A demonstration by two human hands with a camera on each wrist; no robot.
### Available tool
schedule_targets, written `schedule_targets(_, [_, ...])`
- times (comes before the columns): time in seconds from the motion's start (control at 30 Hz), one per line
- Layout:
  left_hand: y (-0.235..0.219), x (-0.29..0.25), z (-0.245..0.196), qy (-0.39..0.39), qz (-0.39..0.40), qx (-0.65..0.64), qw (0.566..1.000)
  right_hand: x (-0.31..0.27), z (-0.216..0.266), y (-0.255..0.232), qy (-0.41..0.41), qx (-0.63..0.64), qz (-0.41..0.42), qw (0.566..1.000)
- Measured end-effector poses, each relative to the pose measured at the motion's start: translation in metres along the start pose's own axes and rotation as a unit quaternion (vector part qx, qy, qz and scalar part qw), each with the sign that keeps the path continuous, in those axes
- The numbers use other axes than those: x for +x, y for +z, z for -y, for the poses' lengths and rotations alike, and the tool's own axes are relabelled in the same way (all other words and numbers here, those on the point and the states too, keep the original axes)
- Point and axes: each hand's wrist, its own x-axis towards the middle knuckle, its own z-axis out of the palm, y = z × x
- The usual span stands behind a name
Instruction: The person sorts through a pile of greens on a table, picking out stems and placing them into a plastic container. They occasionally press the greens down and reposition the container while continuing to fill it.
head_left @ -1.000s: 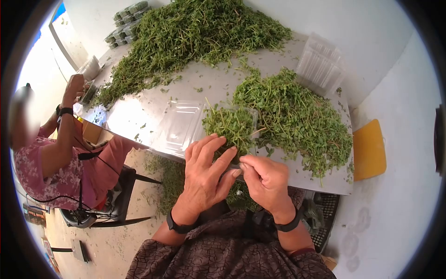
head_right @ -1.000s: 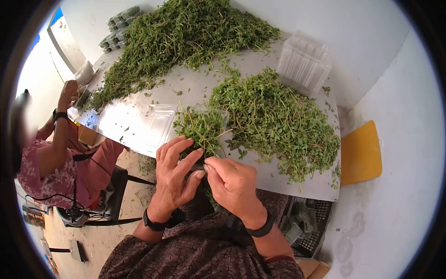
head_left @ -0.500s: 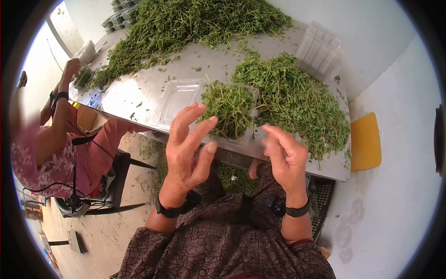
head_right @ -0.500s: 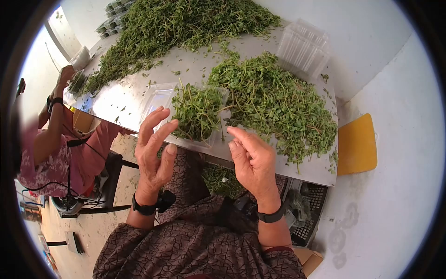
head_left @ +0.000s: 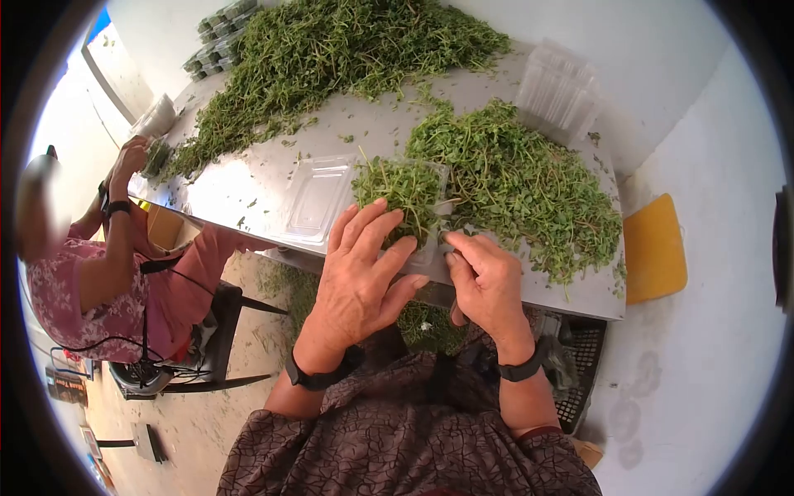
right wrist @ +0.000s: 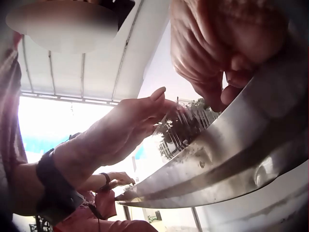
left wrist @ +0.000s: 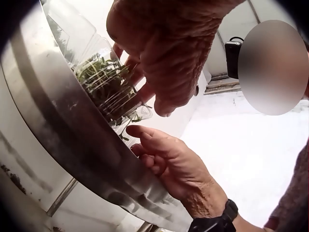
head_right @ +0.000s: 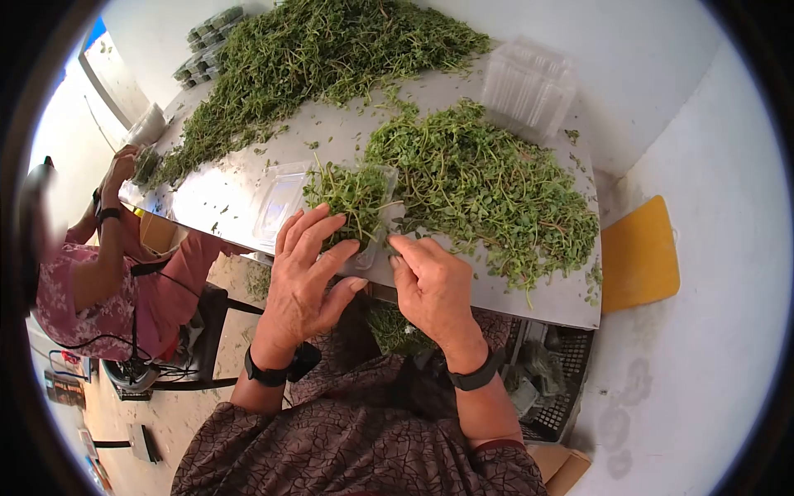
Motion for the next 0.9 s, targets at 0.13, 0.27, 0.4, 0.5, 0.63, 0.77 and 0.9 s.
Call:
schedule_targets(0.13, [0.0, 0.002, 0.004, 0.013, 0.002, 0.001, 1.0, 0.001, 0.002, 0.002, 0.012, -0.019, 0.006, 1.0])
schedule_targets(0.27, [-0.003, 0.001, 0.005, 0.008, -0.004, -0.012, 1.0, 0.0, 0.0, 0.003, 0.018, -0.029, -0.001, 0.999])
schedule_targets(0.4, [-0.01, 0.0, 0.01, 0.012, -0.041, -0.03, 0.999, -0.002, -0.004, 0.007, 0.097, 0.065, -0.023, 0.993])
schedule_targets(0.5, [-0.012, 0.002, 0.014, 0.012, -0.06, -0.034, 0.998, 0.004, 0.003, 0.002, 0.166, 0.079, 0.009, 0.983])
schedule_targets(0.63, [-0.009, 0.009, 0.014, 0.031, -0.055, -0.048, 0.997, 0.011, 0.006, 0.011, 0.155, 0.067, 0.012, 0.986])
schedule_targets(0.77, [-0.002, 0.012, 0.015, 0.029, -0.022, -0.035, 0.999, 0.02, 0.009, 0.014, 0.131, 0.008, 0.016, 0.991])
schedule_targets(0.9, [0.003, 0.01, 0.017, 0.03, 0.004, -0.033, 0.999, 0.026, 0.009, 0.016, 0.141, -0.056, 0.053, 0.987])
